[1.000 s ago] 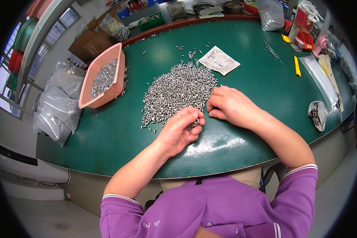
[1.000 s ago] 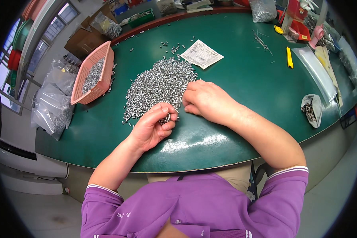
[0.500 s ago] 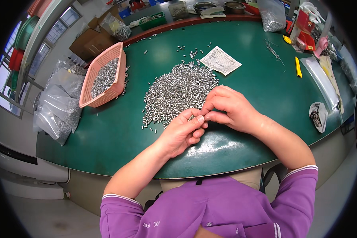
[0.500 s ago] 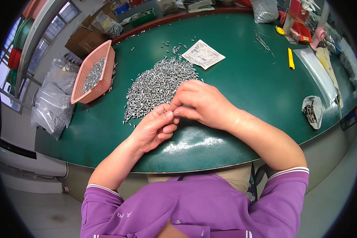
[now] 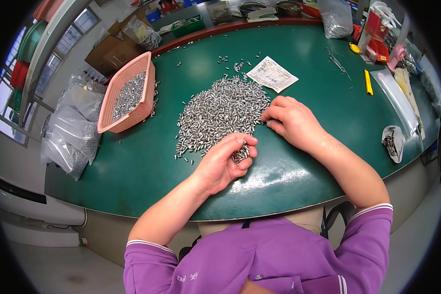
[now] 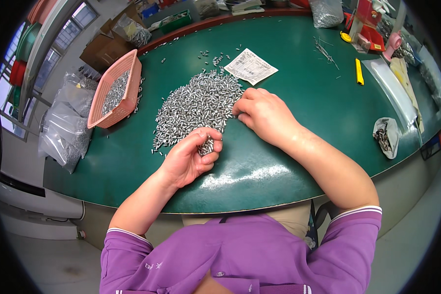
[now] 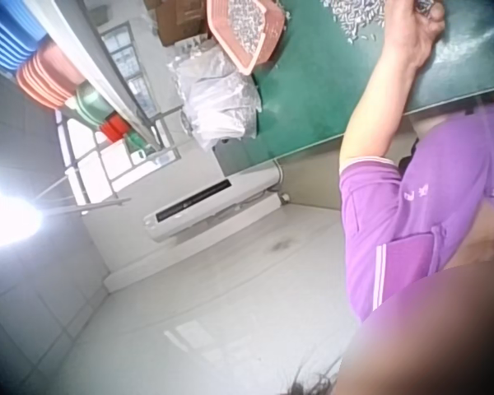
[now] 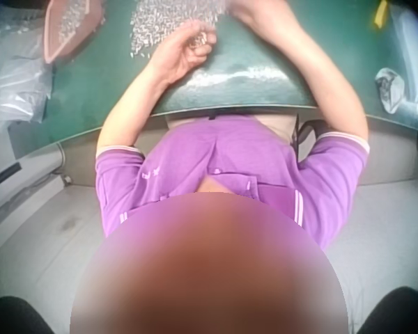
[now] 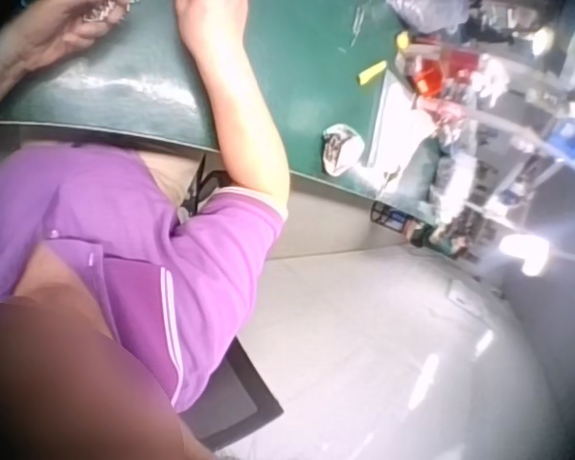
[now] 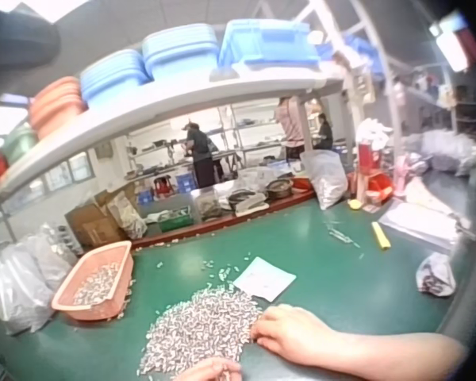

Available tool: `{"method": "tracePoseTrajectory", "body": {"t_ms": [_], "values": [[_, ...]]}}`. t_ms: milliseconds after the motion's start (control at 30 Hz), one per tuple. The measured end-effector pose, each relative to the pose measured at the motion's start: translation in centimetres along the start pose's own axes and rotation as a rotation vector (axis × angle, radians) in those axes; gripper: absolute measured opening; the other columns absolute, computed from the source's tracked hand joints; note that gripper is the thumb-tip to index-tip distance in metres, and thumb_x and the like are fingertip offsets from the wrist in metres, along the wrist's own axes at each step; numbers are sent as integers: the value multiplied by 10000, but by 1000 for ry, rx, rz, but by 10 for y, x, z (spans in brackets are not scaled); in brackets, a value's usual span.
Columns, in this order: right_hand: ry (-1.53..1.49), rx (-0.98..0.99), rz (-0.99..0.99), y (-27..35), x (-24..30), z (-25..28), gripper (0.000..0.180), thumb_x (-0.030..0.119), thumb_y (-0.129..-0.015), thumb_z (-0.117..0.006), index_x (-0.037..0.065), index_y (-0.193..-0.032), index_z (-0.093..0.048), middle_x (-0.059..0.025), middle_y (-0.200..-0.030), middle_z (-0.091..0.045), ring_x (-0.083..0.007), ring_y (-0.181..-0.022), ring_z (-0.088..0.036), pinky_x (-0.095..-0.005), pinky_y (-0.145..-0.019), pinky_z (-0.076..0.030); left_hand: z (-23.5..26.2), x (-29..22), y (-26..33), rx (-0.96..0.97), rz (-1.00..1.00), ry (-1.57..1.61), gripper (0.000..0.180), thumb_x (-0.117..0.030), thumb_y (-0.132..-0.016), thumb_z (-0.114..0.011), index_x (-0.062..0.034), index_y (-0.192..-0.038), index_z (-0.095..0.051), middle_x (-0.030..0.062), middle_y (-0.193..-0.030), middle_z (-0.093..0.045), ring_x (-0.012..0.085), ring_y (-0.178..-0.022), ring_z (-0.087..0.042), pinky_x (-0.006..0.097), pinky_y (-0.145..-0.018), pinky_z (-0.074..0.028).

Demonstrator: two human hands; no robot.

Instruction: Sorting and inspecting small metal screws or components at a factory workbench.

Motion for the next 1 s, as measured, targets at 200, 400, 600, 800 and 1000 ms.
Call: {"method": "tracePoseTrajectory", "body": {"t_ms": [200, 400, 600, 800, 1000], "values": [[1, 110, 57, -1, 5, -1, 90, 119, -745, -651, 101, -826, -618, -66, -871, -552, -275, -872, -544, -383, -756, -458, 1, 0, -1, -26, -7, -22, 178, -215, -963, -454, -65, -1037, -517, 57, -893, -529, 93, -643, -454, 193, -505, -374], [-156, 56, 103, -2, 22, 2, 129, 102, -734, -671, 73, -826, -585, -70, -883, -537, -266, -866, -532, -369, -765, -451, 1, 1, -2, -14, -7, -37, 150, -215, -942, -524, -78, -1001, -512, 36, -873, -525, 71, -638, -450, 182, -496, -360], [-290, -3, 257, -3, 41, 10, 141, 105, -735, -690, 82, -843, -602, -57, -916, -556, -254, -882, -544, -357, -760, -459, 2, 4, -2, -34, -12, -70, 156, -213, -932, -554, -79, -988, -497, 29, -863, -515, 59, -632, -434, 168, -487, -341], [-234, -59, 142, -4, 29, 11, 122, 78, -756, -668, 84, -867, -618, -49, -896, -568, -248, -881, -552, -353, -761, -464, 4, 4, -4, -26, -6, -49, 147, -206, -934, -543, -77, -992, -504, 31, -863, -515, 63, -623, -429, 170, -476, -332], [-176, -86, 85, -4, 21, 8, 103, 85, -771, -642, 91, -873, -630, -46, -878, -572, -253, -879, -560, -360, -758, -476, 3, 2, -2, -27, 5, -15, 144, -201, -948, -494, -68, -1001, -511, 43, -861, -516, 76, -613, -424, 174, -458, -319]]}}
Point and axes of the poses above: each hand's wrist, its own y-axis away from the middle knuckle, its own z-axis out of the back of the hand, x = y × z, the point moved 4 cm from there along -y, towards the middle knuckle
